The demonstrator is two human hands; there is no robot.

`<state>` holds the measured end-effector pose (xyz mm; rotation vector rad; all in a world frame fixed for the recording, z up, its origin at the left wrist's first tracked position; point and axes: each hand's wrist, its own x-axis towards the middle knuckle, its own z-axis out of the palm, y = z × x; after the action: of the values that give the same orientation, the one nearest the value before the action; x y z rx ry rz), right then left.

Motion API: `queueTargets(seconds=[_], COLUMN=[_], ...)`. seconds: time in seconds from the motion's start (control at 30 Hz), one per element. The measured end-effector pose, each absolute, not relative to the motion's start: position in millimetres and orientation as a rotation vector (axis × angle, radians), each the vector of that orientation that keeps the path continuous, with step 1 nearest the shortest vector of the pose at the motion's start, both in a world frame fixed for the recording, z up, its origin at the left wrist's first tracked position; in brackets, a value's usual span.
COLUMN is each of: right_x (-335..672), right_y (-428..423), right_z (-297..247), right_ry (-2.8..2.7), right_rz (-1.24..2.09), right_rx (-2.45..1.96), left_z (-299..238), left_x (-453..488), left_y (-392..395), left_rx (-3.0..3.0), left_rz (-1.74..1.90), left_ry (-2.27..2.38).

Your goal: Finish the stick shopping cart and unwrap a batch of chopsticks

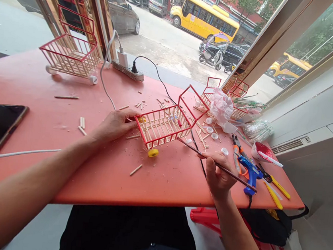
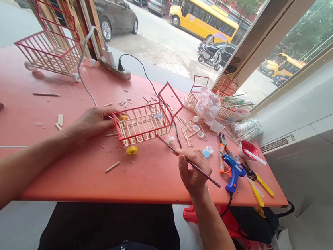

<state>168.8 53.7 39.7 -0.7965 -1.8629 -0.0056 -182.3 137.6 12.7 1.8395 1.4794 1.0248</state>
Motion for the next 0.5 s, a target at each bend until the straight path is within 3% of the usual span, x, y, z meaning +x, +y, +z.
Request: queueTargets(seconds=[0.5], right_x=[162.4], right_y=[51.8], right_z=[48.8], right_ry=[-1.982], right_rz=[-0.13], right_rx=[-0.761], left_z=[11.9], left_x=[-182.5], left_y=[137.9], left_rx=[1.853], left_rz=[1.027], left_ry=[1.454])
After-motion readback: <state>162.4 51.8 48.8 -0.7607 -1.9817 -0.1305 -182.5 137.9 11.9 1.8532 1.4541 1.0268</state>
